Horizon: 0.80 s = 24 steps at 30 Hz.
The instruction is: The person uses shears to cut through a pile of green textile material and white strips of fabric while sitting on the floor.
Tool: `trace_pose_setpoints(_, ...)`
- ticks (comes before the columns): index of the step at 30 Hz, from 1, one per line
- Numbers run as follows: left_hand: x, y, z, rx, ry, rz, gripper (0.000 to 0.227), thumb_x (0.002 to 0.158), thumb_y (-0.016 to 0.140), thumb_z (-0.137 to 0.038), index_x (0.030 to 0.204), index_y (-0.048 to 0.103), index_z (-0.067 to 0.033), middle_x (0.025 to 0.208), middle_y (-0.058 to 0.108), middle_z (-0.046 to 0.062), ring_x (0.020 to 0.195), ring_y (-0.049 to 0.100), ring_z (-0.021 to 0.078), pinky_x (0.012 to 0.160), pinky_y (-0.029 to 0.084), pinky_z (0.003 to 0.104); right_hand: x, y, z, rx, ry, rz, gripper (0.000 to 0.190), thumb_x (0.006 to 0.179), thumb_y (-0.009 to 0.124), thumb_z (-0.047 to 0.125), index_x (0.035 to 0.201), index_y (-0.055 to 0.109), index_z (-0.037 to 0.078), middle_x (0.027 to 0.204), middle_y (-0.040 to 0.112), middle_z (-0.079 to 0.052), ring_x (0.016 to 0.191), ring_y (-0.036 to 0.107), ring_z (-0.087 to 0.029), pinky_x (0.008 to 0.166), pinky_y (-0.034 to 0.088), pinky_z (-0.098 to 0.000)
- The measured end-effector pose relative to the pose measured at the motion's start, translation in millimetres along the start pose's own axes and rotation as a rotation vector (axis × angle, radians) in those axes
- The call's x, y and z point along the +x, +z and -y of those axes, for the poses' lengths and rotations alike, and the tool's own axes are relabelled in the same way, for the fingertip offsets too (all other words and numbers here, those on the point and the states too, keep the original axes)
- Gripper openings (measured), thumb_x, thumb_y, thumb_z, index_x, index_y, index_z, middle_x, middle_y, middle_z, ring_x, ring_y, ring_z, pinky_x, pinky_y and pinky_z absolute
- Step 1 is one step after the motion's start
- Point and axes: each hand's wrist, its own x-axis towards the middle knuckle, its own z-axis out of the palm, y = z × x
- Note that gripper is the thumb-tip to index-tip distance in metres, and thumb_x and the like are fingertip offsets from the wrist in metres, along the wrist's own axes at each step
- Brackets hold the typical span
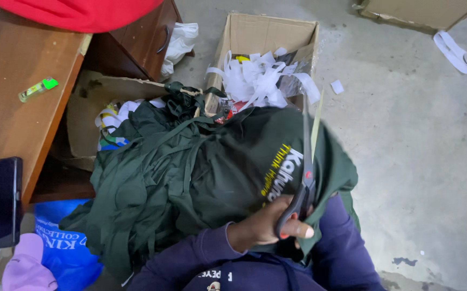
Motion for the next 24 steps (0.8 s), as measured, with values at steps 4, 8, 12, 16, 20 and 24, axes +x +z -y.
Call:
trace_pose_setpoints(4, -11, 10, -28, -0.058, -0.051, 0.187, 0.027, 0.085, 0.078, -0.019, 0.092, 0.058, -0.0025, 0.074, 0.059, 0.004, 0.058, 0.056, 0.0115, 0.053, 0.048, 0.022, -11, 4, 20, -0.167, -0.062, 0.02, 0.036, 0.092, 0.062, 0.004, 0.127, 0.065, -0.004, 0.122, 0.07, -0.023, 0.103, 0.071, -0.033, 0.087, 0.058, -0.0412)
trace_pose_setpoints(8, -25, -19, -42, 0.078, -0.009, -0.084, 0.034, 0.069, 0.082, -0.017, 0.092, 0.058, -0.0121, 0.08, 0.049, -0.008, 0.068, 0.043, 0.0037, 0.057, 0.033, 0.02, -13, 10, 46, -0.344, -0.12, 0.066, 0.034, 0.092, 0.062, 0.006, 0.124, 0.066, -0.003, 0.115, 0.071, -0.023, 0.096, 0.072, -0.035, 0.082, 0.059, -0.0426)
trace_pose_setpoints(12, -34, -45, -103, 0.084, 0.315, -0.094, 0.032, 0.067, 0.082, -0.001, 0.093, 0.067, 0.0086, 0.071, 0.063, 0.017, 0.06, 0.062, 0.0225, 0.05, 0.052, 0.033, -30, 19, 71, -0.512, -0.19, 0.099, 0.031, 0.092, 0.063, 0.008, 0.121, 0.066, -0.002, 0.107, 0.072, -0.023, 0.089, 0.073, -0.036, 0.077, 0.059, -0.0441)
trace_pose_setpoints(16, -58, -36, -77, 0.682, 0.275, -0.011, 0.033, 0.089, 0.073, -0.007, 0.116, 0.076, -0.0261, 0.146, 0.055, 0.01, 0.123, 0.057, 0.0165, 0.104, 0.038, 0.025, -45, 31, 103, -0.684, -0.269, 0.132, 0.029, 0.092, 0.063, 0.009, 0.119, 0.067, -0.001, 0.1, 0.074, -0.023, 0.082, 0.074, -0.038, 0.072, 0.06, -0.0457)
trace_pose_setpoints(20, -42, -12, -78, 0.129, -0.059, -0.248, 0.034, 0.069, 0.086, 0.002, 0.098, 0.068, 0.004, 0.069, 0.063, 0.007, 0.051, 0.064, 0.0129, 0.039, 0.049, 0.021, -59, 39, 130, -0.859, -0.347, 0.178, 0.026, 0.093, 0.064, 0.011, 0.116, 0.068, 0.0, 0.092, 0.075, -0.024, 0.075, 0.076, -0.04, 0.068, 0.06, -0.0474)
trace_pose_setpoints(24, -59, -39, -166, 0.778, 0.012, -0.768, 0.04, 0.08, 0.083, -0.007, 0.117, 0.067, -0.0059, 0.097, 0.074, 0.017, 0.084, 0.075, 0.0327, 0.074, 0.064, 0.043, -67, 43, 149, -1.031, -0.422, 0.218, 0.024, 0.093, 0.064, 0.012, 0.113, 0.069, 0.001, 0.085, 0.076, -0.024, 0.068, 0.077, -0.042, 0.063, 0.061, -0.0491)
